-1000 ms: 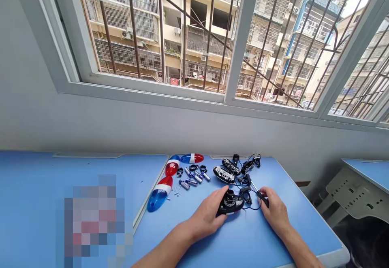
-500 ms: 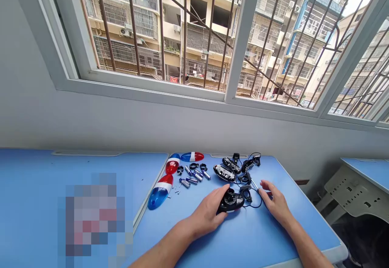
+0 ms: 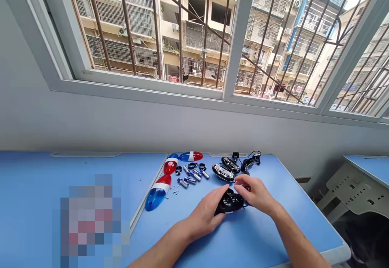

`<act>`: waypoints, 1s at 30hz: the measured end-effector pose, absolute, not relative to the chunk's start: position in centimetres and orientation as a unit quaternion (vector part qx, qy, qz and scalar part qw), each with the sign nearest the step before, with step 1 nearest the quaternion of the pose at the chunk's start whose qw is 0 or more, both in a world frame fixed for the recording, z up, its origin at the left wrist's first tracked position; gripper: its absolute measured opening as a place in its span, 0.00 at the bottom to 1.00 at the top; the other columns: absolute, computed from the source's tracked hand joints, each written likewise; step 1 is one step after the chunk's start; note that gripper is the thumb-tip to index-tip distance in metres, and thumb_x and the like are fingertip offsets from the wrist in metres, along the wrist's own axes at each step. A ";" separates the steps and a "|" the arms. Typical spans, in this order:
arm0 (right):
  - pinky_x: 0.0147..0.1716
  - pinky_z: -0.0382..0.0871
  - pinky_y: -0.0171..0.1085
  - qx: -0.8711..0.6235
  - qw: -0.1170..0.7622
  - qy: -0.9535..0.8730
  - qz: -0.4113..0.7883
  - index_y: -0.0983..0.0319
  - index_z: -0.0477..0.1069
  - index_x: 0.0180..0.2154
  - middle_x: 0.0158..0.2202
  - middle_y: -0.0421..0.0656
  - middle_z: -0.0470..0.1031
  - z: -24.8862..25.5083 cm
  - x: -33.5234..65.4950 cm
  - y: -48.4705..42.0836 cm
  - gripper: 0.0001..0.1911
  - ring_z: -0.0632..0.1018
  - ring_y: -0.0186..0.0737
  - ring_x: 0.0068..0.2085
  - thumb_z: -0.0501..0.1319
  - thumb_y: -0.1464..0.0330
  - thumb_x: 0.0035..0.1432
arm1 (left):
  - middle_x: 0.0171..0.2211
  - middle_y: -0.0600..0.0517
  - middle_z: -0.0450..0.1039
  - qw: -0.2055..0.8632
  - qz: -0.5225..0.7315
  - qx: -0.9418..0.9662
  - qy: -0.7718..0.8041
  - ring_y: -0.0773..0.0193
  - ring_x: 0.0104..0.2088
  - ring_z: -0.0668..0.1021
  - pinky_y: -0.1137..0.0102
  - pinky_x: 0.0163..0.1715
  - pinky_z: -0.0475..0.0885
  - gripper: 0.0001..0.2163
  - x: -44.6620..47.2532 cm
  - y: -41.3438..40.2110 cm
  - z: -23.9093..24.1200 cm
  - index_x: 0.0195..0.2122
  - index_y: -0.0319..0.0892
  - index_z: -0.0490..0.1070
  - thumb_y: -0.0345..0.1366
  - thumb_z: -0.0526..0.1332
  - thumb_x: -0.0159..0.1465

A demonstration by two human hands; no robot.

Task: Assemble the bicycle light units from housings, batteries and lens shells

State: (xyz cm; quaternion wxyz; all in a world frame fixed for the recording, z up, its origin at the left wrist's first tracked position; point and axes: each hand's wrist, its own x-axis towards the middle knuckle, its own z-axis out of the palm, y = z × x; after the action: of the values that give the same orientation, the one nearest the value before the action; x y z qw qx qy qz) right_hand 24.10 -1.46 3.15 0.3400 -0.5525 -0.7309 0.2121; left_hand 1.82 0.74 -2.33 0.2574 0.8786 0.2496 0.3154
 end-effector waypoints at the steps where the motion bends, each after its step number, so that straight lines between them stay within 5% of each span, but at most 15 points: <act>1: 0.34 0.70 0.36 -0.553 0.314 -0.740 0.217 0.58 0.74 0.45 0.38 0.42 0.80 3.9 23.2 -1.4 0.14 0.78 0.40 0.35 0.58 0.60 0.60 | 0.60 0.43 0.66 0.260 0.318 0.878 0.245 0.48 0.57 0.71 0.54 0.57 0.67 0.36 1.8 0.8 -2.3 0.65 0.46 0.52 0.24 0.58 0.54; 6: 0.37 0.70 0.39 -0.561 0.240 -0.769 0.190 0.58 0.76 0.43 0.40 0.44 0.81 6.3 21.6 -1.2 0.13 0.79 0.44 0.39 0.59 0.62 0.58 | 0.59 0.44 0.67 0.269 0.328 0.877 0.227 0.50 0.56 0.71 0.54 0.56 0.68 0.36 1.8 0.6 -1.9 0.64 0.46 0.52 0.24 0.57 0.53; 18: 0.39 0.71 0.38 -0.476 0.327 -0.734 0.356 0.58 0.76 0.46 0.37 0.42 0.80 3.8 23.0 -1.1 0.15 0.79 0.42 0.39 0.63 0.66 0.56 | 0.60 0.45 0.65 0.287 0.338 0.864 0.237 0.51 0.56 0.71 0.57 0.56 0.68 0.40 2.0 0.1 -2.2 0.68 0.49 0.45 0.22 0.57 0.54; 30: 0.32 0.71 0.35 -0.467 0.370 -0.684 0.420 0.62 0.78 0.42 0.30 0.40 0.78 2.7 22.8 -0.4 0.14 0.77 0.37 0.31 0.64 0.63 0.53 | 0.62 0.44 0.63 0.291 0.327 0.863 0.251 0.50 0.60 0.68 0.55 0.60 0.65 0.41 1.8 0.3 -2.5 0.68 0.48 0.45 0.23 0.58 0.52</act>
State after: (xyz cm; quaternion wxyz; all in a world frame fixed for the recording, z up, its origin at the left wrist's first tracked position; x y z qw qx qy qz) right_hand 22.84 -0.43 2.71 0.3705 -0.4670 -0.6840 0.4204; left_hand 1.84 0.34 -2.45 0.2911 0.8634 0.2512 0.3268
